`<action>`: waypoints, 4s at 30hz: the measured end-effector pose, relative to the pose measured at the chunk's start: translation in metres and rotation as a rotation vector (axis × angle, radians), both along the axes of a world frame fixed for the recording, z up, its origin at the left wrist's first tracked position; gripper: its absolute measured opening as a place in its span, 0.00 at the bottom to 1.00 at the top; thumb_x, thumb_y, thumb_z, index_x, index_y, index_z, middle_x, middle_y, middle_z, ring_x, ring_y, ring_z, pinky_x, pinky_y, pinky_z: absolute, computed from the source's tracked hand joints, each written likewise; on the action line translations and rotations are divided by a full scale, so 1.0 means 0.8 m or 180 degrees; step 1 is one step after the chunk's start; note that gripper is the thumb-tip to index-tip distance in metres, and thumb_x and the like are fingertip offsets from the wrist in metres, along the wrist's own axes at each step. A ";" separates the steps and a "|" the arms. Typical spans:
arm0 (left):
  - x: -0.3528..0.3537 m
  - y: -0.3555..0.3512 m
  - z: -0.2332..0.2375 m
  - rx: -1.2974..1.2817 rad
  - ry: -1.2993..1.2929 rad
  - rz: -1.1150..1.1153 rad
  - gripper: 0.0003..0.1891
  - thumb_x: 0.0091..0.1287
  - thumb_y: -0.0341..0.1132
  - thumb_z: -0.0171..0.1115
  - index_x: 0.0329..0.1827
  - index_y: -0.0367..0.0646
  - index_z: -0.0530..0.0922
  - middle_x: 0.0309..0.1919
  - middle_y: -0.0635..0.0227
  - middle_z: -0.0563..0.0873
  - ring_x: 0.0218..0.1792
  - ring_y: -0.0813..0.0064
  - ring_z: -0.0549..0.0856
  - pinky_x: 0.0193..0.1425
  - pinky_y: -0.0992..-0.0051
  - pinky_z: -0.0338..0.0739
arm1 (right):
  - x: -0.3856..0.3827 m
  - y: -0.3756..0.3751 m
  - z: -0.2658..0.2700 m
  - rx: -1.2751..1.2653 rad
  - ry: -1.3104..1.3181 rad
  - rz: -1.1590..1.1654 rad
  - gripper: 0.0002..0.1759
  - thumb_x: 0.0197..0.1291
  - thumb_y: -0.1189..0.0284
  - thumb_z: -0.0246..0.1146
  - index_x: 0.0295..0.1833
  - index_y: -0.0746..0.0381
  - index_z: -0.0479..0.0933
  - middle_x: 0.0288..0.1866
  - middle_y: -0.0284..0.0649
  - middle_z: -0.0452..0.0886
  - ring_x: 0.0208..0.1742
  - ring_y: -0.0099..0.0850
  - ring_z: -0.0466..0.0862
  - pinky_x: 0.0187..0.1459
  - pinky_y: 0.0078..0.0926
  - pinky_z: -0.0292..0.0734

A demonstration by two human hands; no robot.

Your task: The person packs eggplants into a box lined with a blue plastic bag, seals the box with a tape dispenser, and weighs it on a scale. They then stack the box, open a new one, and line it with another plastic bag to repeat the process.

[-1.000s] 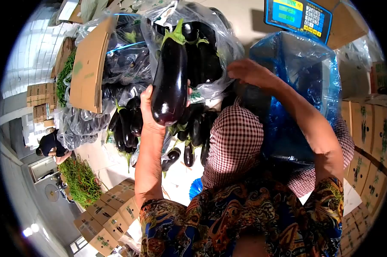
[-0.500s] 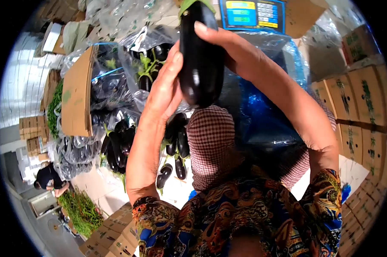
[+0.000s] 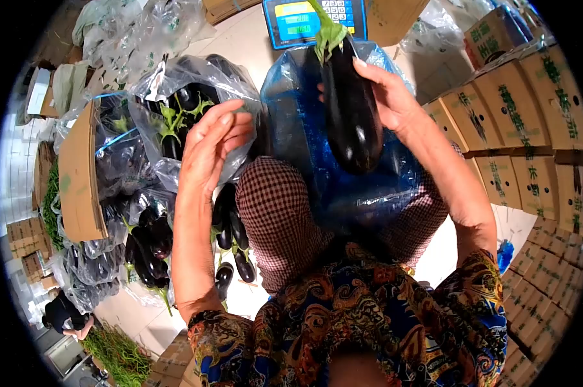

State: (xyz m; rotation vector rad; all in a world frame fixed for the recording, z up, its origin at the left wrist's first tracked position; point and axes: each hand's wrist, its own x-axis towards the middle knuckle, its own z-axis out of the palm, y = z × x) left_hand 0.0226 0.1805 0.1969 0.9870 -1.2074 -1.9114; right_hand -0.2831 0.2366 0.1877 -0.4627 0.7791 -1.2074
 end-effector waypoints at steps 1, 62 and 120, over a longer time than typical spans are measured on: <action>0.013 0.001 -0.013 0.0065 0.0106 0.0051 0.17 0.72 0.35 0.57 0.59 0.36 0.75 0.43 0.60 0.84 0.40 0.75 0.83 0.43 0.79 0.78 | -0.008 0.010 0.000 0.0212 0.0423 0.0113 0.33 0.63 0.57 0.63 0.65 0.70 0.67 0.57 0.55 0.78 0.56 0.46 0.81 0.58 0.41 0.78; 0.175 -0.044 -0.109 0.0869 0.0837 0.2063 0.18 0.60 0.33 0.65 0.54 0.42 0.78 0.46 0.66 0.85 0.50 0.66 0.82 0.58 0.61 0.77 | 0.044 0.022 -0.110 -0.0022 0.5313 0.3944 0.28 0.67 0.51 0.54 0.58 0.65 0.76 0.54 0.58 0.78 0.54 0.50 0.79 0.57 0.42 0.73; 0.250 0.210 -0.211 -0.1590 -0.4737 0.0785 0.18 0.56 0.30 0.63 0.52 0.43 0.79 0.39 0.57 0.82 0.43 0.52 0.80 0.48 0.59 0.76 | -0.050 0.062 -0.277 0.1369 0.6554 0.3156 0.39 0.63 0.46 0.54 0.69 0.65 0.64 0.64 0.50 0.72 0.66 0.44 0.70 0.61 0.37 0.68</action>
